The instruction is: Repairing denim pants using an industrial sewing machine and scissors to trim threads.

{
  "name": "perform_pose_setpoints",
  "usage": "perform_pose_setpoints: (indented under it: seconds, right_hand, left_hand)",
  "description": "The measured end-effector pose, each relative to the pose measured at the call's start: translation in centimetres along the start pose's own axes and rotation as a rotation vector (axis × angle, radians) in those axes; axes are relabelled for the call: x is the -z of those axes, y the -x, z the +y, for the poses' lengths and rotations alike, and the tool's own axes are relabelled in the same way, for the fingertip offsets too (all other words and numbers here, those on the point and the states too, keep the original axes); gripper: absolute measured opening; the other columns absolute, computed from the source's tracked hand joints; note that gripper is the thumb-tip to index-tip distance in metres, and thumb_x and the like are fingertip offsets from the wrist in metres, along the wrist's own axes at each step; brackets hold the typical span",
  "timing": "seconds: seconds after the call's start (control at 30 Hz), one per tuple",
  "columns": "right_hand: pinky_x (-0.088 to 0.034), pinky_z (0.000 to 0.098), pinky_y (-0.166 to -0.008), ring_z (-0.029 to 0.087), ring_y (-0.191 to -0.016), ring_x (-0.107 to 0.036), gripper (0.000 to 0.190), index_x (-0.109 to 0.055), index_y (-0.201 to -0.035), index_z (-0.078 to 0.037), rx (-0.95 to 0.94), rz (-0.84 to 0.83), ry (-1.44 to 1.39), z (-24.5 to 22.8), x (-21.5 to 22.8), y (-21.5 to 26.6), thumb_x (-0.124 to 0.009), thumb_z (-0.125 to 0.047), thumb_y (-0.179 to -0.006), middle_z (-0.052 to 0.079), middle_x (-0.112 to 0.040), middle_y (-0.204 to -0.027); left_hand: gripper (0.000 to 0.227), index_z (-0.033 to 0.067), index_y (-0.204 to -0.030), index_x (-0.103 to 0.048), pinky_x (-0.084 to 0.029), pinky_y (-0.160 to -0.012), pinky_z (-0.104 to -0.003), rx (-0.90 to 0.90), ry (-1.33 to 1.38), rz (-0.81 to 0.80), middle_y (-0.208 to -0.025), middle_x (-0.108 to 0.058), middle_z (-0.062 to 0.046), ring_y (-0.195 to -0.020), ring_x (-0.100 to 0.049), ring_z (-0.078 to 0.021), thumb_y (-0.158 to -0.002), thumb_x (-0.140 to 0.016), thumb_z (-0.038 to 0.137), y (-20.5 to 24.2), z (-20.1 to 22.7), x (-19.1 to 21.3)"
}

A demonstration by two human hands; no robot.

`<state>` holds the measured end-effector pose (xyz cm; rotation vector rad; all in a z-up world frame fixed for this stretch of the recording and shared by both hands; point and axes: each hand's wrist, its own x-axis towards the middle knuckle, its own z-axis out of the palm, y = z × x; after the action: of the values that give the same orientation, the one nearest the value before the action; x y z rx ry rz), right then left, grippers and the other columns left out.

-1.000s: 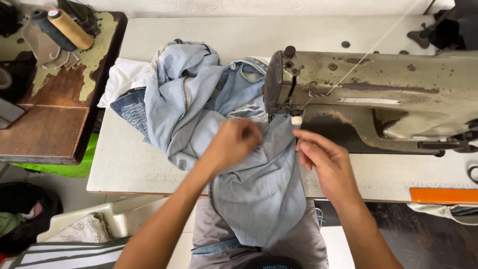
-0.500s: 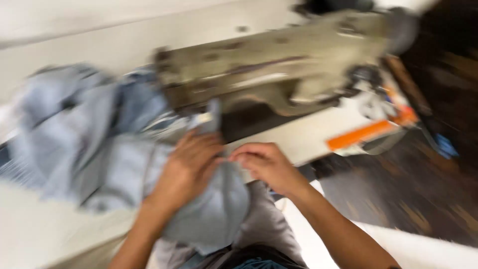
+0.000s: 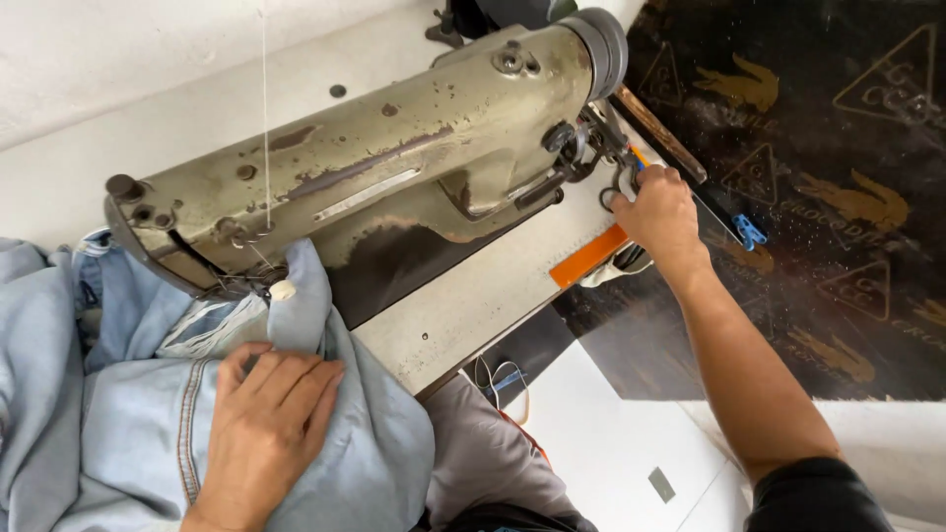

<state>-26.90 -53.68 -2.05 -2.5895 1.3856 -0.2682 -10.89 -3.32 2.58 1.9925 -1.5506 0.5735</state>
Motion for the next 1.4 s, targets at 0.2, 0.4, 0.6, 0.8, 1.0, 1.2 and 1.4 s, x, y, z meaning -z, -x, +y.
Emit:
perform_pose_setpoints:
  seconds: [0.2, 0.4, 0.6, 0.8, 1.0, 1.2, 1.4]
  right_hand:
    - [-0.060, 0.0416, -0.085, 0.031, -0.084, -0.074, 0.026, -0.079, -0.104, -0.010, -0.141, -0.115, -0.028, -2.1, 3.9, 0.1, -0.068, -0.024, -0.086, 0.013, -0.077, -0.087]
    - [-0.045, 0.0197, -0.047, 0.009, -0.057, -0.057, 0.004, -0.065, -0.097, -0.008, -0.468, -0.417, -1.155, 2.4, 5.2, -0.2, -0.069, -0.007, -0.096, 0.005, -0.067, -0.079]
    - [-0.029, 0.0116, -0.052, 0.000, -0.073, -0.040, 0.011, -0.052, -0.099, -0.015, -0.231, -0.505, -1.931, 4.4, 3.2, 10.3, -0.061, -0.013, -0.095, -0.005, -0.046, -0.087]
    - [-0.036, 0.0322, -0.066, 0.019, -0.075, -0.051, 0.059, -0.063, -0.095, -0.003, -0.096, -0.833, -1.970, 3.3, -2.7, 25.3, -0.091, -0.056, -0.089, 0.006, -0.057, -0.086]
    - [-0.043, 0.0352, -0.064, 0.022, -0.068, -0.053, 0.096, -0.029, -0.161, -0.012, 0.129, -1.872, -1.771, -11.8, -2.5, 30.2, -0.061, -0.066, -0.088, 0.011, -0.055, -0.085]
    - [-0.049, 0.0264, -0.045, 0.013, -0.049, -0.058, 0.022, -0.068, -0.093, 0.008, 0.277, -0.975, -1.590, -8.9, -6.4, 28.0, -0.069, -0.014, -0.092, 0.009, -0.062, -0.062]
    - [-0.053, 0.0317, -0.085, 0.014, -0.086, -0.065, 0.017, -0.067, -0.117, -0.008, 0.091, 0.033, -0.748, -1.6, -3.7, 17.4, -0.069, -0.021, -0.128, 0.007, -0.069, -0.095]
  left_hand:
    - [0.003, 0.0067, -0.099, -0.071, -0.043, -0.098, -0.044, 0.041, 0.010, 0.020, -0.092, -0.068, -0.002, -0.080, -0.060, -0.0199, -0.096, -0.071, 0.009, -0.1, 0.8, 1.2]
    - [0.002, 0.0087, -0.097, -0.070, -0.041, -0.099, -0.044, 0.079, 0.030, 0.040, -0.091, -0.068, 0.000, -0.078, -0.058, -0.0202, -0.096, -0.072, 0.008, -0.2, 1.3, 1.9]
    - [0.006, 0.0063, -0.099, -0.071, -0.041, -0.097, -0.045, 0.095, 0.075, 0.043, -0.091, -0.067, -0.005, -0.081, -0.060, -0.0249, -0.100, -0.067, 0.011, 0.5, 0.8, 1.9]
    - [0.003, 0.0032, -0.097, -0.070, -0.042, -0.093, -0.043, 0.112, 0.085, 0.114, -0.091, -0.064, -0.007, -0.078, -0.057, -0.0265, -0.099, -0.069, 0.004, 0.1, 1.6, 4.4]
    - [0.005, 0.0029, -0.098, -0.069, -0.042, -0.096, -0.042, 0.147, 0.072, 0.115, -0.093, -0.067, -0.006, -0.082, -0.060, -0.0250, -0.100, -0.069, 0.007, 0.1, 2.2, 5.1]
    - [0.007, 0.0088, -0.097, -0.063, -0.041, -0.084, -0.039, 0.314, 0.080, 0.146, -0.092, -0.065, -0.005, -0.081, -0.056, -0.0256, -0.103, -0.060, 0.011, 1.8, 1.0, 4.4]
    - [0.010, 0.0112, -0.093, -0.066, -0.044, -0.082, -0.036, 0.674, 0.208, 0.223, -0.079, -0.062, -0.001, -0.077, -0.059, -0.0212, -0.099, -0.062, 0.017, 3.8, -2.8, 3.0]
